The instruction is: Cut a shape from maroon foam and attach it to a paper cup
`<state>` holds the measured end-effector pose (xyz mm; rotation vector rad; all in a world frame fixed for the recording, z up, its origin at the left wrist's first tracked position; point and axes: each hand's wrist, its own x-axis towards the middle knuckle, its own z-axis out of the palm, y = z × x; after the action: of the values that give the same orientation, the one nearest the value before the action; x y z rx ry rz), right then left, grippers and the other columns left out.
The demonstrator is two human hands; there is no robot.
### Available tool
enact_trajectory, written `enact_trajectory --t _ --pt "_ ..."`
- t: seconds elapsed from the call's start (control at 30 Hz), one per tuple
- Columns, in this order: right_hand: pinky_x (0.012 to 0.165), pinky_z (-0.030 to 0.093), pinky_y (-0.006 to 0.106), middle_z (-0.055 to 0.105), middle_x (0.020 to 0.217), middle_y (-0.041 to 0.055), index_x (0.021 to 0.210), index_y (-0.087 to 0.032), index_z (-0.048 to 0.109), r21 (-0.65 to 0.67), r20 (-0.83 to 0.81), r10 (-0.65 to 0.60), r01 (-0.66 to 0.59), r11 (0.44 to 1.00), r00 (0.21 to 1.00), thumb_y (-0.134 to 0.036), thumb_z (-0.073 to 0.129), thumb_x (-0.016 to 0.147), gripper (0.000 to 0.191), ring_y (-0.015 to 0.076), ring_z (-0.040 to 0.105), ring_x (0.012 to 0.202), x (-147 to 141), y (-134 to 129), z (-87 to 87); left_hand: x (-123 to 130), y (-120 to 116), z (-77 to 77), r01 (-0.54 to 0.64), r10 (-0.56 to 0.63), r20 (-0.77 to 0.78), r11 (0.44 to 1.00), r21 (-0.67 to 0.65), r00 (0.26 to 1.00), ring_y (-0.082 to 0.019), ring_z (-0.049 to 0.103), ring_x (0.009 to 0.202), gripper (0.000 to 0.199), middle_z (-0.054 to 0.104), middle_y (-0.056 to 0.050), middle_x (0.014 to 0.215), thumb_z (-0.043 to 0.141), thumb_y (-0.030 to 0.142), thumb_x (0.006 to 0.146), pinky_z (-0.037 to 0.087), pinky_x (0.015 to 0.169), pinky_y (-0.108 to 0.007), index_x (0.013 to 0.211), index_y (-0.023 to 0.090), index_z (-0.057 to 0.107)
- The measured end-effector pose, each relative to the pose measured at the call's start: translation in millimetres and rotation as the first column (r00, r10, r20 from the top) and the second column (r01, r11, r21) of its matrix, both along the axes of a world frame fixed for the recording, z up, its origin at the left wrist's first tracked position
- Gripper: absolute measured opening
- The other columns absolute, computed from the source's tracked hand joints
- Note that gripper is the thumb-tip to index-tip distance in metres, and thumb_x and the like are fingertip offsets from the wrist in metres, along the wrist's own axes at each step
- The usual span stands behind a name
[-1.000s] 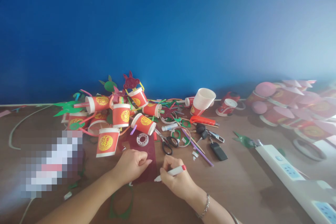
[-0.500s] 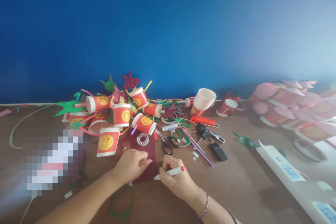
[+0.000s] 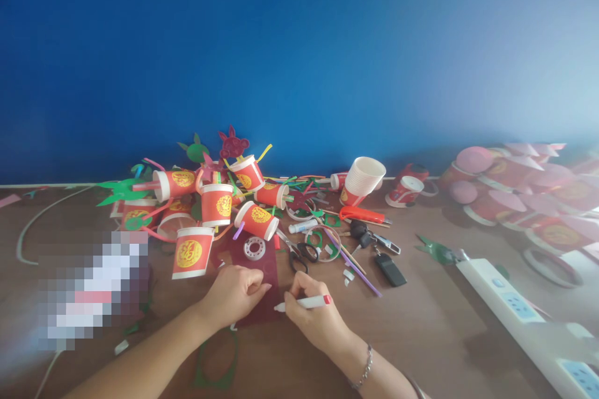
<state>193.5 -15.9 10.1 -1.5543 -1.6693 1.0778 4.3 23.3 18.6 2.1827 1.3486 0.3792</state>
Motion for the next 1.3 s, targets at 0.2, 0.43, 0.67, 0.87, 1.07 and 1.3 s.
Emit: enact_trajectory --t 0.2,0.43,0.67,0.87,1.07,1.3 --pt "0.046 0.03 0.019 0.044 0.051 -0.0054 0.059 -0.019 0.042 0.026 0.003 -0.025 0.025 0.999 1.0 -0.02 0.051 0.075 0.019 0.0087 0.038 0.048 0.4 0.8 -1.7 0.1 -0.3 -0.8 -0.001 0.001 -0.007 1.0 0.008 1.0 -0.009 0.027 0.043 0.036 0.03 0.006 0.044 0.052 0.029 0.077 0.014 0.049 -0.025 0.051 0.018 0.029" --pt "0.047 0.032 0.02 0.045 0.052 -0.0047 0.058 -0.019 0.041 0.032 0.004 -0.015 0.015 0.999 1.0 -0.02 0.05 0.075 0.019 0.0093 0.039 0.05 0.7 0.5 -1.4 -0.1 -0.2 -0.8 0.0 0.0 -0.004 1.0 0.008 1.0 -0.009 0.029 0.044 0.036 0.031 0.006 0.044 0.051 0.029 0.078 0.014 0.049 -0.025 0.052 0.018 0.029" --pt "0.048 0.033 0.021 0.047 0.052 -0.0037 0.057 -0.02 0.041 0.014 -0.005 -0.008 0.008 1.0 1.0 -0.019 0.049 0.074 0.019 0.0101 0.041 0.051 -1.1 0.8 3.5 -0.1 -0.1 -0.4 0.01 -0.01 -0.017 1.0 0.01 1.0 -0.009 0.029 0.043 0.037 0.03 0.006 0.045 0.051 0.029 0.078 0.015 0.049 -0.026 0.051 0.018 0.029" --pt "0.047 0.032 0.021 0.046 0.051 -0.0043 0.056 -0.02 0.04 0.008 -0.026 -0.015 0.016 1.0 1.0 -0.018 0.05 0.072 0.019 0.01 0.04 0.049 -0.4 0.4 3.0 -0.7 -1.0 -0.9 0.011 -0.011 -0.009 1.0 0.005 1.0 -0.009 0.029 0.044 0.037 0.031 0.006 0.045 0.051 0.03 0.078 0.015 0.049 -0.026 0.051 0.018 0.029" --pt "0.046 0.032 0.021 0.046 0.05 -0.0041 0.056 -0.02 0.039 0.012 -0.019 -0.005 0.006 1.0 1.0 -0.017 0.049 0.072 0.019 0.0099 0.039 0.048 0.3 -0.3 0.8 -0.1 -0.2 1.4 0.011 -0.011 -0.017 1.0 -0.005 1.0 -0.01 0.03 0.044 0.037 0.03 0.005 0.045 0.051 0.031 0.079 0.014 0.049 -0.025 0.052 0.018 0.029" --pt "0.046 0.03 0.021 0.044 0.049 -0.0041 0.054 -0.021 0.036 0.019 -0.001 0.014 -0.014 1.0 1.0 -0.017 0.047 0.07 0.02 0.0101 0.038 0.048 0.0 0.5 1.7 0.0 0.1 1.1 0.01 -0.01 -0.031 1.0 -0.002 0.999 -0.01 0.03 0.044 0.037 0.03 0.006 0.045 0.051 0.031 0.079 0.014 0.049 -0.026 0.051 0.018 0.03"
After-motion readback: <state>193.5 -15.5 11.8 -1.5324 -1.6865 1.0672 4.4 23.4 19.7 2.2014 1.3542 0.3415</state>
